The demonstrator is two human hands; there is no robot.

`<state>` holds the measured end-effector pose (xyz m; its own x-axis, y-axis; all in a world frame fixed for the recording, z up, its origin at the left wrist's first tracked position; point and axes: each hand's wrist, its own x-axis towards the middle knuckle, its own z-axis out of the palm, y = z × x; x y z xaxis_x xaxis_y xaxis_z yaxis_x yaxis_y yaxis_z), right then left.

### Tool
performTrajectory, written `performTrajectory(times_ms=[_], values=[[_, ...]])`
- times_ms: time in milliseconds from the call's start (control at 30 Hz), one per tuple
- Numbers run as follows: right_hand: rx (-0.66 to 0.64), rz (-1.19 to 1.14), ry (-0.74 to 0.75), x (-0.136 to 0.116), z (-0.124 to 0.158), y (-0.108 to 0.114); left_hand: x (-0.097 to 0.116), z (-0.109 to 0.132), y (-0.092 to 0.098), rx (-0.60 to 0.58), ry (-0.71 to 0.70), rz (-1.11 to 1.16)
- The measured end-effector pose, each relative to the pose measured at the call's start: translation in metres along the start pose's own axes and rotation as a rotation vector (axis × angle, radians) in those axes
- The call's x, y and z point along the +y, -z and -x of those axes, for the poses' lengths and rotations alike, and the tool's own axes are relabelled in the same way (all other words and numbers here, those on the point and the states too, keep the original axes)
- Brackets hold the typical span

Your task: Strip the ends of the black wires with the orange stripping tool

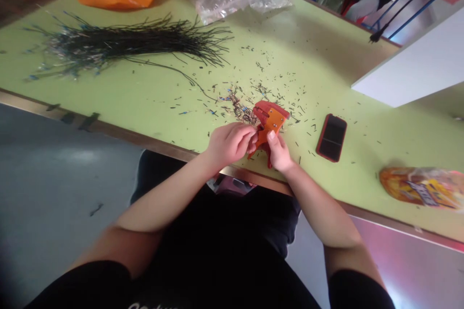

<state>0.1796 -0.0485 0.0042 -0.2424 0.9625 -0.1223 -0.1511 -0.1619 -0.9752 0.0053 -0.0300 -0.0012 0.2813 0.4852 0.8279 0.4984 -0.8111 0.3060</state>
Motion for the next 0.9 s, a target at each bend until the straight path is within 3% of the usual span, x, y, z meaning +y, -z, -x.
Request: performTrajectory(times_ms=[533, 633, 733, 833, 900], values=[[0.005, 0.045, 0.022, 0.001, 0.005, -0.005, 0.001, 0.005, -0.001, 0.012, -0.015, -0.011], [0.001, 0.05, 0.043, -0.001, 0.002, -0.005, 0.001, 0.006, -0.001, -0.025, 0.036, 0.025], [-0.142, -0.06, -0.002, -0.012, -0.001, -0.001, -0.002, 0.005, 0.002, -0.037, 0.182, 0.092], [-0.351, -0.18, -0.151, -0.024, -0.002, 0.007, -0.006, 0.005, 0.006, 0.071, 0.376, 0.199], [-0.419, -0.19, -0.225, -0.028, 0.0, 0.011, -0.009, 0.005, 0.008, 0.153, 0.454, 0.268]])
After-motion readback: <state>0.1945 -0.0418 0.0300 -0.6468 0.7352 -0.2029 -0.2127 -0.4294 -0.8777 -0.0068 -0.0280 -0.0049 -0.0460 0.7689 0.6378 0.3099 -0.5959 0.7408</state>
